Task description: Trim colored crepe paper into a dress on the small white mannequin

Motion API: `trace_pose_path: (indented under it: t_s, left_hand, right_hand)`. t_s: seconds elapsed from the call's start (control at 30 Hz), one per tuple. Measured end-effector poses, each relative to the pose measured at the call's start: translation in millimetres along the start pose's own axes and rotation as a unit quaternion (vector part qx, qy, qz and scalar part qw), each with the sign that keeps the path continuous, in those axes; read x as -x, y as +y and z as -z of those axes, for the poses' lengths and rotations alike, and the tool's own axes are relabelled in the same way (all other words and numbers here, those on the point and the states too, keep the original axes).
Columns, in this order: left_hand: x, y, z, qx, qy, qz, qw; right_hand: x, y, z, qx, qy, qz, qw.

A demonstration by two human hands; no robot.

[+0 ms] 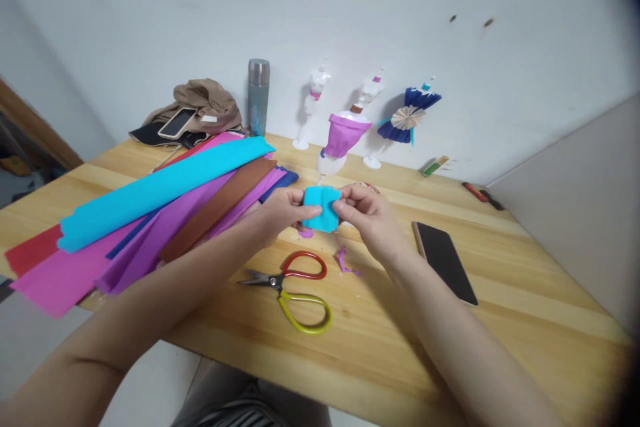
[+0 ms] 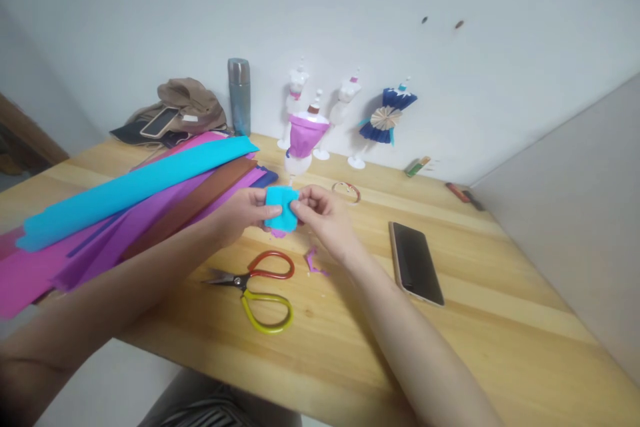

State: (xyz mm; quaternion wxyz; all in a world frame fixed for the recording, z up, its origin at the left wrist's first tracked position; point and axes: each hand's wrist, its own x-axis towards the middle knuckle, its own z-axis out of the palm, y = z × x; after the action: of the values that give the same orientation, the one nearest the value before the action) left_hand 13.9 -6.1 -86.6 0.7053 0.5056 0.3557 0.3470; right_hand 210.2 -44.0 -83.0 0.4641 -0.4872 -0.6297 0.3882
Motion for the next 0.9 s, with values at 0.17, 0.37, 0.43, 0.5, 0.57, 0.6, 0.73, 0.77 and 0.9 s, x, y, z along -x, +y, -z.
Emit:
trace_pose_path:
  t_s: [0.17, 0.37, 0.43, 0.5, 0.57, 0.6, 0.73, 0.77, 0.9]
  left_hand:
    - [4.2, -6.5, -4.9, 0.017, 0.032, -0.058, 0.998]
    - [6.5, -14.7, -2.4, 0.034, 0.048, -0.072, 0.996]
    - [6.5, -17.0, -1.5, 0.038, 0.05, -0.083, 0.995]
    - [6.3, -18.4, -1.6, 0.043, 0.061, -0.102, 0.992]
    - [6.3, -18.5, -2.8, 0.049, 0.069, -0.121, 0.989]
    - [6.6, -18.2, -3.7, 0.053, 0.07, -0.129, 0.988]
    - [9.2, -15.4, -7.6, 0.063, 0.069, -0.142, 0.985]
    - [10.1, -14.9, -8.3, 0.062, 0.07, -0.14, 0.986]
    - [11.5, -16.0, -8.7, 0.051, 0.068, -0.13, 0.988]
  right_hand:
    - [-1.7, 1.5, -4.6, -0.016, -0.002, -0.009, 1.0]
    - [2.3, 1.3, -8.0, 0.071, 0.092, 0.093, 0.989]
    - [6.3, -2.0, -10.2, 0.131, 0.118, 0.167, 0.97]
    - [10.1, -4.9, -11.8, 0.189, 0.131, 0.243, 0.942]
    - [12.9, -5.9, -12.8, 0.231, 0.135, 0.296, 0.917]
    - [13.8, -5.7, -13.1, 0.246, 0.135, 0.312, 0.908]
    - [14.5, -1.5, -14.2, 0.284, 0.13, 0.35, 0.883]
    - [14.4, -0.5, -14.4, 0.285, 0.131, 0.358, 0.88]
    - [14.7, 0.8, -14.6, 0.283, 0.134, 0.36, 0.879]
